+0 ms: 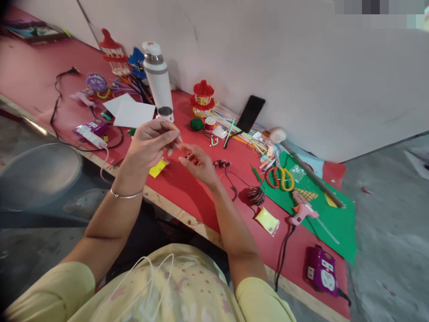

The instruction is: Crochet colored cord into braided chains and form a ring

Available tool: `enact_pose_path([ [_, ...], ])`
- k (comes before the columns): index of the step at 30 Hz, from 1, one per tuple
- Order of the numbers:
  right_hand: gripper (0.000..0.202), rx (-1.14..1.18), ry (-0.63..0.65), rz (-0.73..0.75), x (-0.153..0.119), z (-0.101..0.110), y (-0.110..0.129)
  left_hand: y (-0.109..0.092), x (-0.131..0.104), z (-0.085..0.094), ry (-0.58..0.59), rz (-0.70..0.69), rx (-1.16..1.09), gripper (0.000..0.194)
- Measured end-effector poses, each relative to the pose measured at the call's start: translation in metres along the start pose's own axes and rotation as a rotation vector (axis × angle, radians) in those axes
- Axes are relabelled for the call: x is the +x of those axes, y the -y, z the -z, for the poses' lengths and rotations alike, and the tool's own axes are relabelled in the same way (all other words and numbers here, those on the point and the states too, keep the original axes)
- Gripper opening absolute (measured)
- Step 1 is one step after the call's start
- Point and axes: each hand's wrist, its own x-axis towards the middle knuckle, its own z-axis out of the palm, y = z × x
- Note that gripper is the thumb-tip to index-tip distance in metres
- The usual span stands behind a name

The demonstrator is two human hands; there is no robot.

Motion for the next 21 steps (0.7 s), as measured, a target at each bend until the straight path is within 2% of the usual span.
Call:
enact_pose_path([
  [2,0.032,0.130,0.044,-0.089,-0.012,0.003,0.014,0.010,-0.005,0.002,0.063,0.006,0.015,0.028],
  [4,0.034,0.230,-0.035,-0.153,-0.026,0.011,0.021,0.029,-0.015,0.010,0.075,-0.007,0.106,0.034],
  [6,0.031,0.295,-0.137,-0.171,-0.038,0.020,0.024,0.055,-0.031,0.019,0.105,-0.027,0.354,0.039],
  [8,0.028,0.336,-0.174,-0.173,-0.046,0.028,0.024,0.080,-0.052,0.023,0.095,-0.061,0.598,0.037],
  [10,0.028,0.377,-0.181,-0.183,-0.051,0.030,0.024,0.097,-0.074,0.019,0.118,-0.051,0.686,0.043],
  [13,0.031,0.453,-0.189,-0.199,-0.054,0.025,0.025,0.109,-0.100,-0.002,0.163,-0.012,0.686,0.053],
  [15,0.031,0.492,-0.180,-0.198,-0.056,0.021,0.025,0.112,-0.111,-0.017,0.108,-0.071,0.751,0.050],
  [18,0.031,0.490,-0.182,-0.200,-0.061,0.022,0.025,0.114,-0.118,-0.031,-0.074,-0.194,0.706,0.022],
  [21,0.032,0.446,-0.280,-0.191,-0.068,0.033,0.021,0.117,-0.121,-0.032,-0.187,-0.136,0.507,0.013],
])
